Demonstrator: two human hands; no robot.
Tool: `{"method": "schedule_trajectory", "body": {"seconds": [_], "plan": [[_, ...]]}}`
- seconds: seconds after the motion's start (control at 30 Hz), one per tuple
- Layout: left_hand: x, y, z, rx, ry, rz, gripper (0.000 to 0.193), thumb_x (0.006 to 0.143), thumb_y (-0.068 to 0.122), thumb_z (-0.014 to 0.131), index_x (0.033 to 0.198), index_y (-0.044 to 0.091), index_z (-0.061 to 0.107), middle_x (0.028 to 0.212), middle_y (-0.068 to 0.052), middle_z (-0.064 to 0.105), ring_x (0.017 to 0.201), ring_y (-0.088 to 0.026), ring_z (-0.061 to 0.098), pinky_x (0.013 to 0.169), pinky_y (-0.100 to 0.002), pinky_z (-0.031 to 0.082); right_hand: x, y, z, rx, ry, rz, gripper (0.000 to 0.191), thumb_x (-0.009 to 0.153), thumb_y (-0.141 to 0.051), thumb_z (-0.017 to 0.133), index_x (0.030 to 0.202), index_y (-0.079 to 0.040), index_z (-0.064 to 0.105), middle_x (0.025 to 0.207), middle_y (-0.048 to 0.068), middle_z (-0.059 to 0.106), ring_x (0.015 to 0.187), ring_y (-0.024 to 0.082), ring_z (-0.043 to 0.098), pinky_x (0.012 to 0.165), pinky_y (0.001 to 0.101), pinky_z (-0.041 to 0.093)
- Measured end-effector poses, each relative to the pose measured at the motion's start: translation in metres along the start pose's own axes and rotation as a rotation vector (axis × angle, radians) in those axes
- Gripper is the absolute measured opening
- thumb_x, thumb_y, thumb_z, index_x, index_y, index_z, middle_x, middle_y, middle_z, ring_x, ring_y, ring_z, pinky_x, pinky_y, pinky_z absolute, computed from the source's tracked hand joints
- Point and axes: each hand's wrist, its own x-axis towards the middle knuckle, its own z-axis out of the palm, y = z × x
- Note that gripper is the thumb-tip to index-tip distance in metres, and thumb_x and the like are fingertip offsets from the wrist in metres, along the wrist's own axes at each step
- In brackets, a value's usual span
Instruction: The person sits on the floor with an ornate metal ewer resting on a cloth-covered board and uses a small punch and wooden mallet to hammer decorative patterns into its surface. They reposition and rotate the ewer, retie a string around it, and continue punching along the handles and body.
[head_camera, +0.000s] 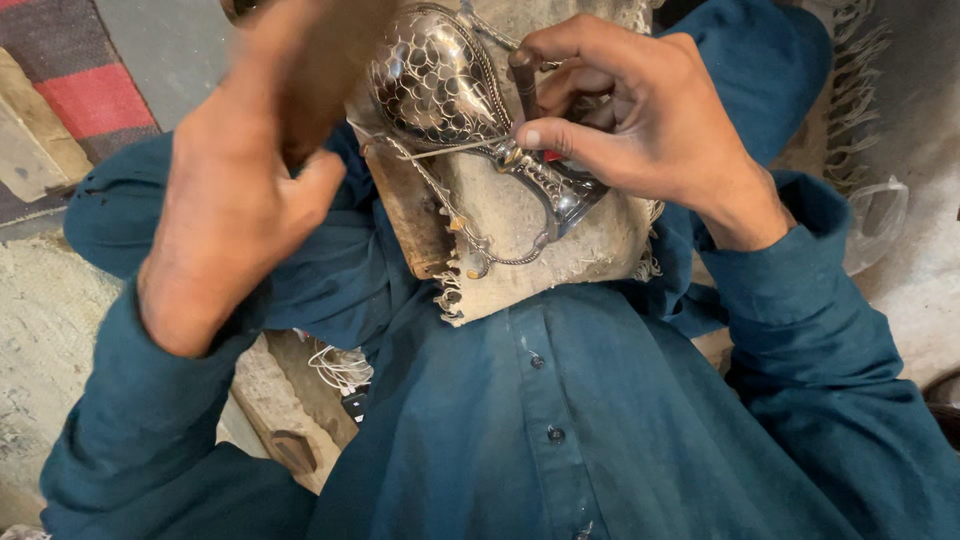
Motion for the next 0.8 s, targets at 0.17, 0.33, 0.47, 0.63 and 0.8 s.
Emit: {"method": "schedule_trajectory", "body": {"seconds": [0.17,0.33,0.47,0.63,0.8], "plan": [[0.001,-0.005,-0.003,0.147,0.011,0.159,0.07,0.085,-0.009,0.068,0.149,0.007,0.045,0.126,-0.023,0.06,0.116,-0.046,0.059,0.101,-0.051,0.049,0.0,0.0,0.0,-0.007,0.009,0.004,0.041,0.106,-0.006,0.082,0.137,0.004,0.056,0.101,0.013,0.077,0.095,0.016,0.079,0.082,0.0249,0.065],[-0.002,-0.012,-0.002,0.232,0.056,0.188,0.065,0.088,-0.008,0.071,0.147,0.009,0.049,0.127,-0.019,0.061,0.116,-0.042,0.059,0.1,-0.048,0.049,0.001,-0.003,-0.001,-0.042,0.016,0.002,0.04,0.105,-0.006,0.082,0.137,0.004,0.058,0.102,0.013,0.078,0.095,0.017,0.079,0.085,0.027,0.064],[-0.002,-0.016,-0.002,0.2,0.074,0.212,0.066,0.086,-0.009,0.069,0.146,0.007,0.048,0.13,-0.02,0.06,0.117,-0.043,0.059,0.1,-0.048,0.048,0.003,-0.005,0.0,-0.03,0.008,0.022,0.041,0.105,-0.008,0.082,0.137,0.003,0.059,0.105,0.012,0.078,0.097,0.017,0.08,0.084,0.0266,0.065],[-0.001,-0.019,-0.001,0.175,0.056,0.212,0.065,0.085,-0.008,0.069,0.145,0.006,0.049,0.128,-0.02,0.061,0.116,-0.044,0.059,0.098,-0.05,0.049,0.004,-0.007,0.0,-0.034,0.025,0.024,0.041,0.104,-0.01,0.083,0.136,0.002,0.06,0.102,0.012,0.077,0.097,0.017,0.079,0.086,0.0274,0.065],[0.0,-0.02,0.001,0.339,-0.033,0.131,0.063,0.087,-0.001,0.075,0.144,0.012,0.054,0.116,-0.018,0.062,0.115,-0.043,0.061,0.098,-0.052,0.049,0.004,-0.008,0.0,-0.065,0.029,0.038,0.044,0.101,-0.011,0.084,0.138,0.001,0.062,0.103,0.011,0.077,0.097,0.018,0.079,0.084,0.0278,0.065]]}}
